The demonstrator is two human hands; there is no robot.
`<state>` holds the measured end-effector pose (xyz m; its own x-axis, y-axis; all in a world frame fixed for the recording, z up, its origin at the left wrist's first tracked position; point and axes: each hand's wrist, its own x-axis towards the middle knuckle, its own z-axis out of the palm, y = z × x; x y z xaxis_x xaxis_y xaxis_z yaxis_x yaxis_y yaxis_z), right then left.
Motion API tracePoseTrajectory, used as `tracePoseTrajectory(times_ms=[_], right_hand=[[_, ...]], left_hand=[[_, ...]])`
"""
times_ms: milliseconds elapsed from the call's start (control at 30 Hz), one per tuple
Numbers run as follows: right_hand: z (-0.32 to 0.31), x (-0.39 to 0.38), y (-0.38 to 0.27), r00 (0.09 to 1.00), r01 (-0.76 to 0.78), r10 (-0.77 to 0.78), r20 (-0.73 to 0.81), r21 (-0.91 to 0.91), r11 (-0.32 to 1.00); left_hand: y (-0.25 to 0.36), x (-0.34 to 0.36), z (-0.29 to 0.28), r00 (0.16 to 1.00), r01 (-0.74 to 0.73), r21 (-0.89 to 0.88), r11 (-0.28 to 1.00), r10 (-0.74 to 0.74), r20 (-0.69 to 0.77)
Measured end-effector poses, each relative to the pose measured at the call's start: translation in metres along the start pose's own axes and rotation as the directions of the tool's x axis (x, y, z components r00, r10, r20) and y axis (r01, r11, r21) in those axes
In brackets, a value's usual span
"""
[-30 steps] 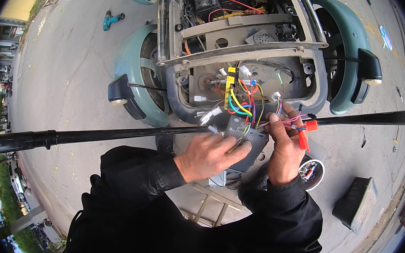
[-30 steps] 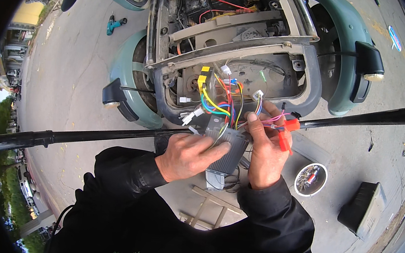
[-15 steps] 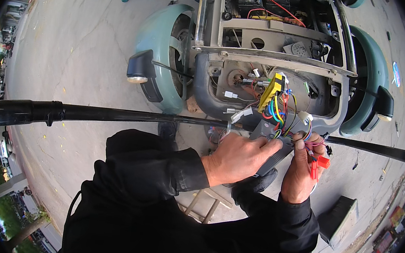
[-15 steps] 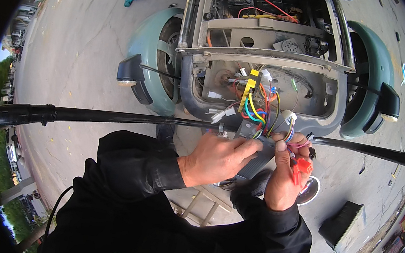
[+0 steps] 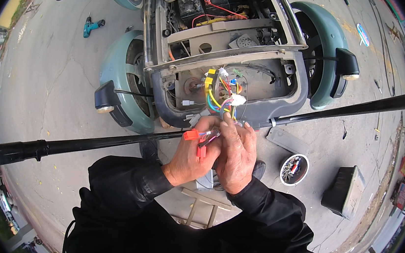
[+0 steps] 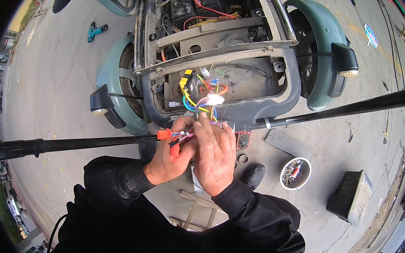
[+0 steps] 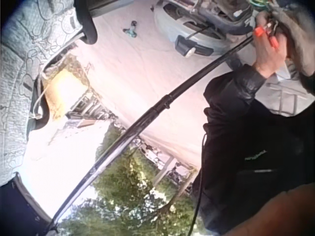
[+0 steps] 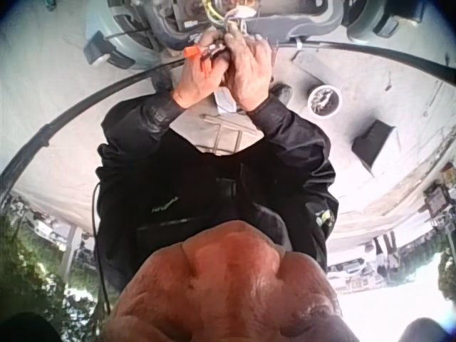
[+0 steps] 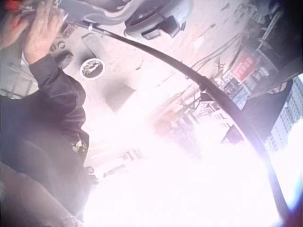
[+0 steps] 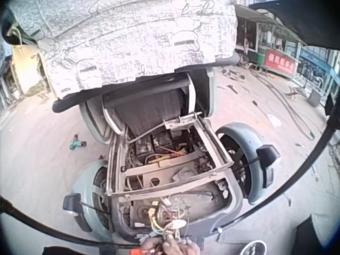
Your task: The person works on the exposed wiring of a mobility scooter, connecting and disconnecting multi-pin connectors to a silver control module. They repeatedly plug and unplug wires while holding the module, then place the module into the scooter's chassis.
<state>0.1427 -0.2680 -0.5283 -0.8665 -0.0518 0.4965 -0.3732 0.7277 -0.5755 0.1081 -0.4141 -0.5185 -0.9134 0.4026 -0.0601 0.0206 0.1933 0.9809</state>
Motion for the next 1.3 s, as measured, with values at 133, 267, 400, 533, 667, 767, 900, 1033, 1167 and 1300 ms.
tracePoseTrajectory(times_ms=[133, 267, 400, 533, 667, 767, 900, 1033, 1167, 1300], right_hand=[[0.001, -0.004, -0.005, 1.0, -0.001, 0.002, -0.008, 0.092, 0.996], [0.001, -0.005, -0.007, 1.0, -0.02, 0.021, -0.007, 0.211, 0.977], [-0.009, -0.002, -0.011, 0.997, -0.02, 0.002, 0.071, 0.253, 0.967], [-0.023, 0.014, -0.003, 0.994, 0.071, -0.042, -0.105, 0.298, 0.952], [-0.033, 0.031, 0.018, 0.835, -0.547, 0.533, 0.141, 0.327, 0.771], [-0.026, 0.035, 0.02, 0.671, -0.723, 0.571, 0.473, 0.589, 0.362], [-0.016, 0.03, 0.012, 0.734, -0.678, 0.49, 0.47, 0.487, 0.55], [-0.007, 0.021, -0.004, 0.706, -0.681, 0.625, 0.334, 0.565, 0.467], [-0.007, 0.008, -0.008, 0.619, -0.735, 0.649, 0.443, 0.618, 0.279], [-0.007, -0.006, -0.019, 0.627, -0.708, 0.628, 0.46, 0.672, 0.216]], left_hand=[[-0.003, -0.005, -0.004, 1.0, 0.019, -0.187, 0.982, -0.019, 0.004], [-0.004, -0.005, -0.004, 0.996, 0.073, -0.28, 0.957, -0.084, -0.027], [-0.001, -0.002, -0.01, 0.995, 0.062, -0.15, 0.987, -0.072, -0.064], [0.001, -0.004, -0.012, 0.961, 0.215, -0.22, 0.952, -0.246, -0.128], [-0.002, -0.005, -0.01, 0.92, 0.26, -0.398, 0.88, -0.351, -0.176], [-0.004, -0.006, -0.016, 0.928, 0.228, -0.425, 0.876, -0.328, -0.178], [-0.007, -0.01, -0.023, 0.929, 0.189, -0.421, 0.887, -0.301, -0.216], [-0.009, -0.014, -0.027, 0.912, 0.207, -0.429, 0.879, -0.332, -0.24], [-0.011, -0.019, -0.031, 0.897, 0.224, -0.438, 0.871, -0.359, -0.256], [-0.016, -0.024, -0.037, 0.881, 0.264, -0.34, 0.902, -0.37, -0.296]])
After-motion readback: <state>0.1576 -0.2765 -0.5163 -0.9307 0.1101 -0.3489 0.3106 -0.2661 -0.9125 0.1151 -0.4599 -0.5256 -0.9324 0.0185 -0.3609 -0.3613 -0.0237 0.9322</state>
